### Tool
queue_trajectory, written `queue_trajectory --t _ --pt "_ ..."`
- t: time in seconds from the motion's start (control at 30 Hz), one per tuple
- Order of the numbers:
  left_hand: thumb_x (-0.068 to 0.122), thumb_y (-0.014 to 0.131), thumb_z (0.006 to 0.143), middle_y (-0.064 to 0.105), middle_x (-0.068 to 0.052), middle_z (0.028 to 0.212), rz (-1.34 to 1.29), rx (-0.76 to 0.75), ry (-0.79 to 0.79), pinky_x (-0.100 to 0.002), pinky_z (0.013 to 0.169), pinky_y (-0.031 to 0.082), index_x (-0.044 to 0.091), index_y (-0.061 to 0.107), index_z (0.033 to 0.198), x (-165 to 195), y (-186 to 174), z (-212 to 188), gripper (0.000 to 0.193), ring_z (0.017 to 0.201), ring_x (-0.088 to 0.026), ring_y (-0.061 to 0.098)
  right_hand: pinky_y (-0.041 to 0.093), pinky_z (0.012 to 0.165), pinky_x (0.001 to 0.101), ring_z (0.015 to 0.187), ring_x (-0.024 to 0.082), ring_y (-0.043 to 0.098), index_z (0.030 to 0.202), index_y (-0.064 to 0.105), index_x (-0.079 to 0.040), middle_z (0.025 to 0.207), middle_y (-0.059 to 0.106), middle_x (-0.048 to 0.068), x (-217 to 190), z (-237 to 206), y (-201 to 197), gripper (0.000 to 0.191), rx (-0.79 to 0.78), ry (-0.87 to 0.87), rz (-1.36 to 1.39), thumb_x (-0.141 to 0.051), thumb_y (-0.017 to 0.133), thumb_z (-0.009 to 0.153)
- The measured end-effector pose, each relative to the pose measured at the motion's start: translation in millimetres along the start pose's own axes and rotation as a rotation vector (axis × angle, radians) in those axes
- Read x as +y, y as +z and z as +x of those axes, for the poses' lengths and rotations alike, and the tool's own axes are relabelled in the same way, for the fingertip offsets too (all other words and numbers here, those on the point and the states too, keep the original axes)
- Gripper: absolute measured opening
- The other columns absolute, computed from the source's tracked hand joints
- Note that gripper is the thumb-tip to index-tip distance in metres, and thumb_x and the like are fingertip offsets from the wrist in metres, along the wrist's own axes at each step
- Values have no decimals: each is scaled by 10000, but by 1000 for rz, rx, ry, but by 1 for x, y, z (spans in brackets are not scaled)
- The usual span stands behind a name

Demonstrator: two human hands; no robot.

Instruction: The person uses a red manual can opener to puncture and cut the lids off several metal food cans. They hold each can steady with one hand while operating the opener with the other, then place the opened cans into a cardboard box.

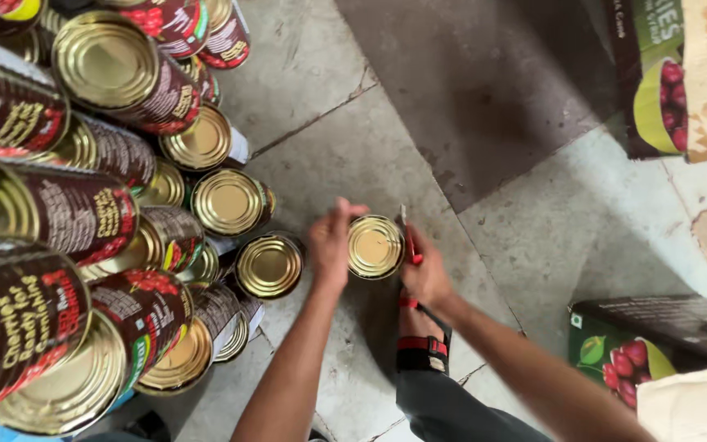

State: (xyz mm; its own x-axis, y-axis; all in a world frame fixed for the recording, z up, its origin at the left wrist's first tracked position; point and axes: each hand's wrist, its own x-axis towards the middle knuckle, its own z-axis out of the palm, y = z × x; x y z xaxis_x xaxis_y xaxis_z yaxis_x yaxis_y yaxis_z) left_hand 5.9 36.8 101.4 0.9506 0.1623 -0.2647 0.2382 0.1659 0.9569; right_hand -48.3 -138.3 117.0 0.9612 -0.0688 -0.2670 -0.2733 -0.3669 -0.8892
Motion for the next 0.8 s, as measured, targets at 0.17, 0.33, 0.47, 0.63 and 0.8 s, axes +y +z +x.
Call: queue_trajectory --t 0.17,0.33,0.47,0.63,0.8 --pt "324 608 1033 816 -89 983 132 -21 19 -287 840 556 -29 775 1043 -5 4 -15 390 894 -113 726 513 1018 380 1200 314 681 1427 554 -103 1266 707 183 -8 -5 -3 593 -84 233 -185 -79 570 836" --pt "299 613 1040 812 -84 963 76 -63 44 -276 814 566 -22 765 1032 -9 5 -9 355 868 -103 720 515 929 422 1128 387 663 1441 534 -99 1245 684 211 -24 9 -18 659 -86 17 -300 -67 595 786" --pt "286 639 1028 809 -90 925 147 -67 58 -277 812 567 -34 767 1001 -10 2 -6 345 864 -102 727 552 901 410 1048 346 732 1432 567 -163 1200 716 178 -29 15 -20 594 -147 190 -348 -128 585 840" --pt "295 623 1032 801 -77 894 78 -93 19 -277 756 565 -23 767 984 -12 2 -7 353 805 -93 703 551 888 434 1071 365 708 1391 585 -126 1208 708 195 -28 27 -25 574 -210 -4 -434 -151 654 822" --pt "305 623 1038 797 -78 885 79 -108 21 -275 737 559 -18 766 990 -12 1 -6 356 792 -88 690 525 941 451 1147 379 662 1389 600 -115 1248 714 184 -37 34 -30 645 -280 -84 -477 -43 570 748"
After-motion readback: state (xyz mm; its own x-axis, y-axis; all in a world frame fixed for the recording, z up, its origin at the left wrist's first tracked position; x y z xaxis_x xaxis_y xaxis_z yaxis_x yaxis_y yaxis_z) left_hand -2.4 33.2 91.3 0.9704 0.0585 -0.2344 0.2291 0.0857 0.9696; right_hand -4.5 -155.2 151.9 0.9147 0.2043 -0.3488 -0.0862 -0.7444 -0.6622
